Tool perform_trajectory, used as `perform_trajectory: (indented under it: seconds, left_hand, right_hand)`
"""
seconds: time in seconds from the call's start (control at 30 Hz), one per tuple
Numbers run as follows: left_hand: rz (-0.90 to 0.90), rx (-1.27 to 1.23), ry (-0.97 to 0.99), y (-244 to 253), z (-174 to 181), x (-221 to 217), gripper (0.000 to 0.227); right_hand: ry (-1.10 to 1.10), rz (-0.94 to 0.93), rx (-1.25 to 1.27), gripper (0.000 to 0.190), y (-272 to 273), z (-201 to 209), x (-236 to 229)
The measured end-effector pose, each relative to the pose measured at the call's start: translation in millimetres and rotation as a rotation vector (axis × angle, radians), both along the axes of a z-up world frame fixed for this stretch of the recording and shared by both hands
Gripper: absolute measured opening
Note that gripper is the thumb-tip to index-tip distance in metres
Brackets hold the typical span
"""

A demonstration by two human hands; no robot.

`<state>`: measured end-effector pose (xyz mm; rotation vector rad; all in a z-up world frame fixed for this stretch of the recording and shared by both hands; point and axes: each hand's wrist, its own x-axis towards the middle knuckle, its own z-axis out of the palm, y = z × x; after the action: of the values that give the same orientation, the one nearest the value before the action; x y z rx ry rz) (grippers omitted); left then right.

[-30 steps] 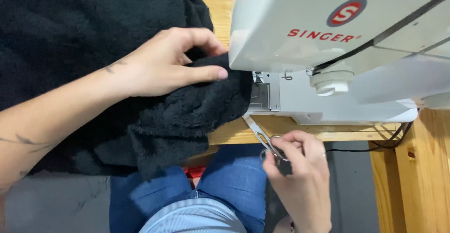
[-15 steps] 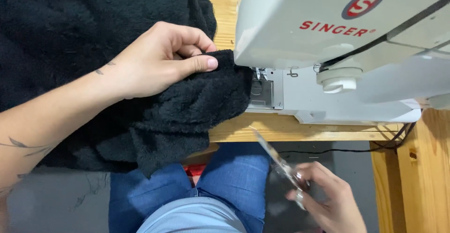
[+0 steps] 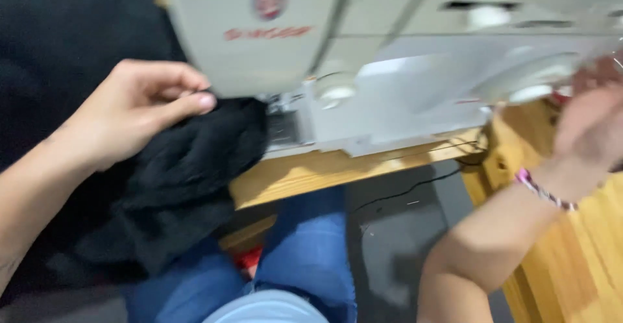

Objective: Sewing fabric with a machine, cutting thread and fabric with scissors, and measuring and cutting elastic tape from a roll.

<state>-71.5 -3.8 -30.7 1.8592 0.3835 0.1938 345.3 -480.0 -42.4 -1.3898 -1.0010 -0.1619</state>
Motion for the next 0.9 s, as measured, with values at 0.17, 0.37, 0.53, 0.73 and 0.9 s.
perform_trajectory:
  seconds: [0.17, 0.37, 0.53, 0.73, 0.9]
  left_hand:
    - [0.140, -0.149, 0.065, 0.4, -7.9, 0.9, 0.011]
    - [0.221, -0.259, 0.122, -7.7, 5.8, 6.6, 0.030]
    - [0.266, -0.312, 0.129, -2.0, -3.9, 8.5, 0.029]
    - [0.218, -0.294, 0.036, 43.8, -54.3, -18.8, 0.013]
    - [0.273, -0.214, 0.027, 46.9, -37.3, -74.2, 0.014]
  right_hand:
    - [0.504, 0.183, 0.184, 0.141, 74.6, 84.0, -30.0]
    - [0.615, 0.083, 0.166, 0.054, 104.5, 116.9, -68.3]
    - [0.475, 0.247, 0.310, 0.061, 100.8, 101.1, -56.6]
    - [0.337, 0.443, 0.576, 0.040, 95.6, 55.6, -35.7]
    - [0.964, 0.910, 0.855, 0.045, -5.5, -33.6, 38.2]
